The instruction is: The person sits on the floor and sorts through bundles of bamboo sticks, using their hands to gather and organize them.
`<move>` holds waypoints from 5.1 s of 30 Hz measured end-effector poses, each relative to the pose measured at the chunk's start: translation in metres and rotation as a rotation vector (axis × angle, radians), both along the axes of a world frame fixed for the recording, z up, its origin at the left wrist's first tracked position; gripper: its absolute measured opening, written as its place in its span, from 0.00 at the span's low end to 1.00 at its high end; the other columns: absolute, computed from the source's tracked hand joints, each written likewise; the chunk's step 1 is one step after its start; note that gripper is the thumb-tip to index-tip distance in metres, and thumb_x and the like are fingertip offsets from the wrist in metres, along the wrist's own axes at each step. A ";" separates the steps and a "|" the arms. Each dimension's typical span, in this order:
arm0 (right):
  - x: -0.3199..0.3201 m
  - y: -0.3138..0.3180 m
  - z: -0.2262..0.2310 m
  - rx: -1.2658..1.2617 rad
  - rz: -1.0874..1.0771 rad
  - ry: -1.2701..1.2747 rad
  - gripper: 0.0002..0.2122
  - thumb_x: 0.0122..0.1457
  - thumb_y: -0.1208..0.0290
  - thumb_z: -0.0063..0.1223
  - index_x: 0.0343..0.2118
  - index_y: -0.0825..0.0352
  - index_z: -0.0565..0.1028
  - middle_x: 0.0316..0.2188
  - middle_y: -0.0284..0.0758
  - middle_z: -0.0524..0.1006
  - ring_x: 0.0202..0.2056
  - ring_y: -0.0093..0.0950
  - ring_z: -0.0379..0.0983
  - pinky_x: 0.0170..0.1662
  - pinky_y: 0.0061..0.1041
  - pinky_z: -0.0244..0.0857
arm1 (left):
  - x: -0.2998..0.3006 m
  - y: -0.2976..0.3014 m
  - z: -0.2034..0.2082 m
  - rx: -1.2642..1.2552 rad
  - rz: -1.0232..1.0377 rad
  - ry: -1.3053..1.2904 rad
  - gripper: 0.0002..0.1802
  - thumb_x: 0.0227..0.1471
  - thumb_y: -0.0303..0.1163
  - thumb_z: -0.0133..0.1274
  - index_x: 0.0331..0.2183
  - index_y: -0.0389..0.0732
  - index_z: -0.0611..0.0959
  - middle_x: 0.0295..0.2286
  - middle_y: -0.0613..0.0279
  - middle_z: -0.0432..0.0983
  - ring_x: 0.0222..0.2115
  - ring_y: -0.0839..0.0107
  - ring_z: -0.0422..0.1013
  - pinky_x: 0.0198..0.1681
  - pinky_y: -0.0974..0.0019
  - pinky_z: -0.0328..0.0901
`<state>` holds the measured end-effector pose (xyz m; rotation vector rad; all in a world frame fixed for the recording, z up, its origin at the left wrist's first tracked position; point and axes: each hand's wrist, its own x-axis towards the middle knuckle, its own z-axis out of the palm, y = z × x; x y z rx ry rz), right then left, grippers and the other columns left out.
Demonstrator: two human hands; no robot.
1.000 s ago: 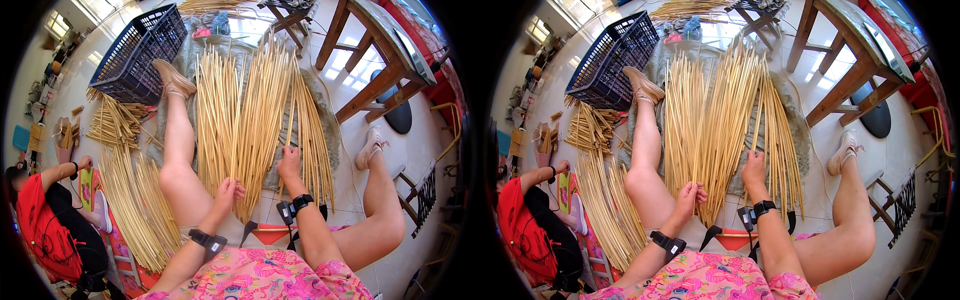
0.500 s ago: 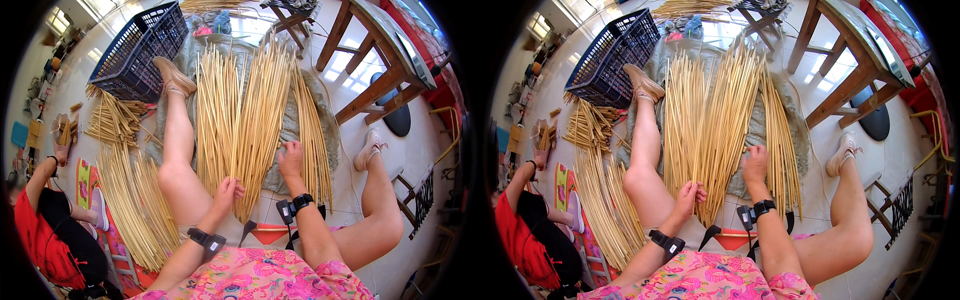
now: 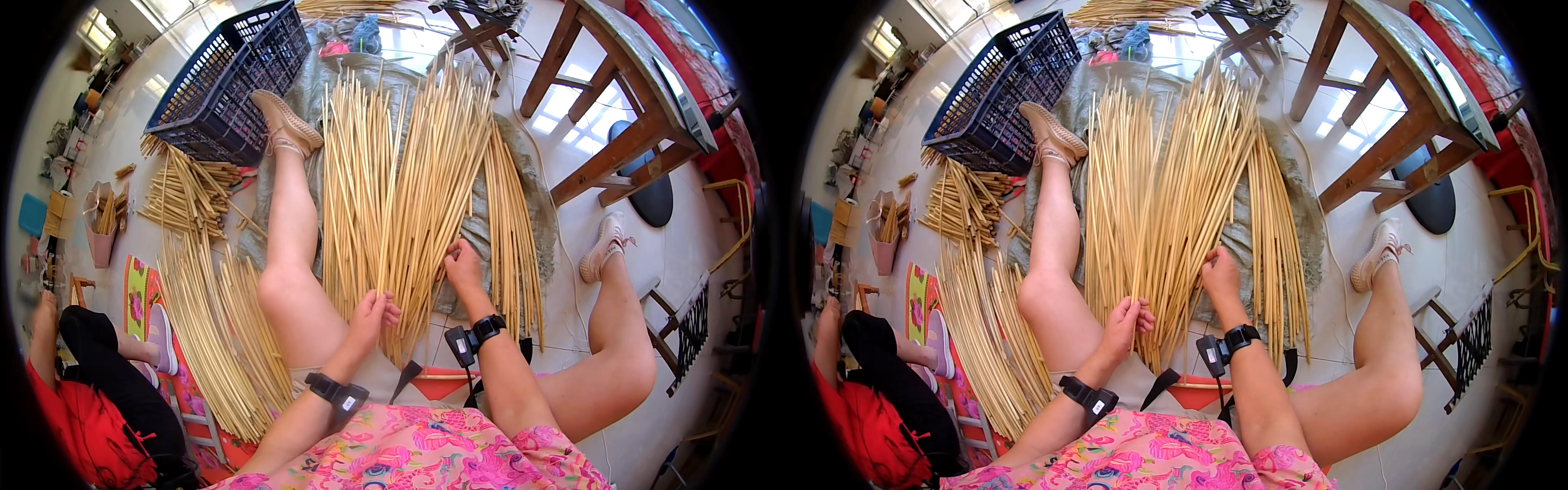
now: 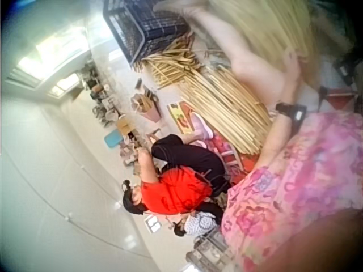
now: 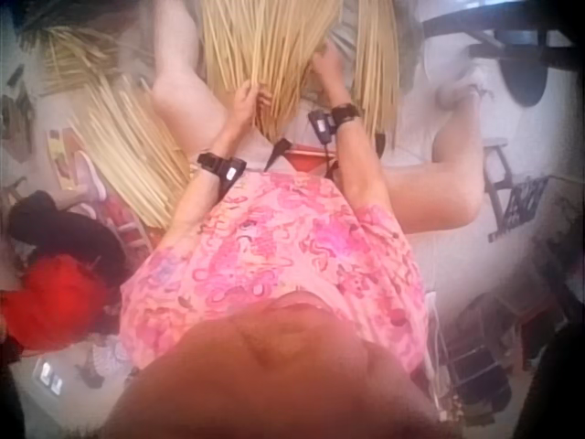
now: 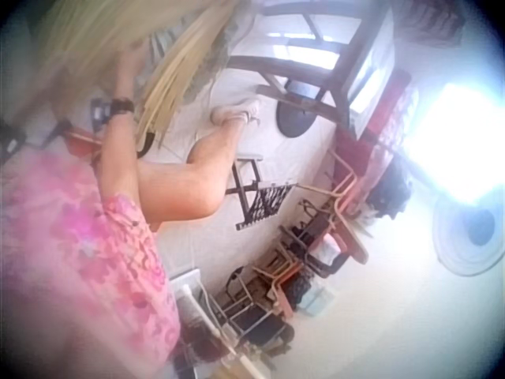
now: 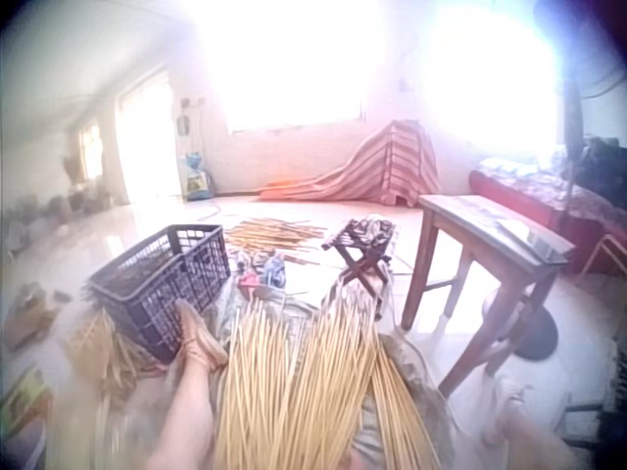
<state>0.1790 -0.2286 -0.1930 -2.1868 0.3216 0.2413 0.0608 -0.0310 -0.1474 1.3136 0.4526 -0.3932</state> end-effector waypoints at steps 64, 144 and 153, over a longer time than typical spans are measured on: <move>-0.003 -0.012 0.028 -0.358 0.107 -0.246 0.11 0.49 0.75 0.51 0.38 0.61 0.70 0.34 0.41 0.68 0.36 0.42 0.69 0.37 0.38 0.65 | -0.001 0.000 0.003 -0.006 0.020 -0.015 0.13 0.60 0.37 0.37 0.38 0.39 0.71 0.24 0.64 0.73 0.22 0.81 0.68 0.26 0.78 0.62; -0.005 0.009 0.024 -0.174 0.125 -0.286 0.13 0.50 0.71 0.53 0.41 0.59 0.71 0.34 0.40 0.67 0.35 0.39 0.68 0.36 0.37 0.65 | -0.002 -0.001 0.009 -0.164 0.133 -0.039 0.11 0.60 0.36 0.37 0.41 0.40 0.67 0.16 0.75 0.53 0.13 0.85 0.48 0.15 0.80 0.45; -0.003 -0.018 0.030 -0.373 0.097 -0.222 0.14 0.49 0.74 0.53 0.41 0.59 0.69 0.36 0.42 0.68 0.37 0.42 0.68 0.37 0.39 0.65 | -0.001 0.000 0.008 -0.167 0.131 -0.015 0.11 0.60 0.35 0.36 0.41 0.41 0.67 0.16 0.74 0.54 0.13 0.84 0.49 0.15 0.81 0.45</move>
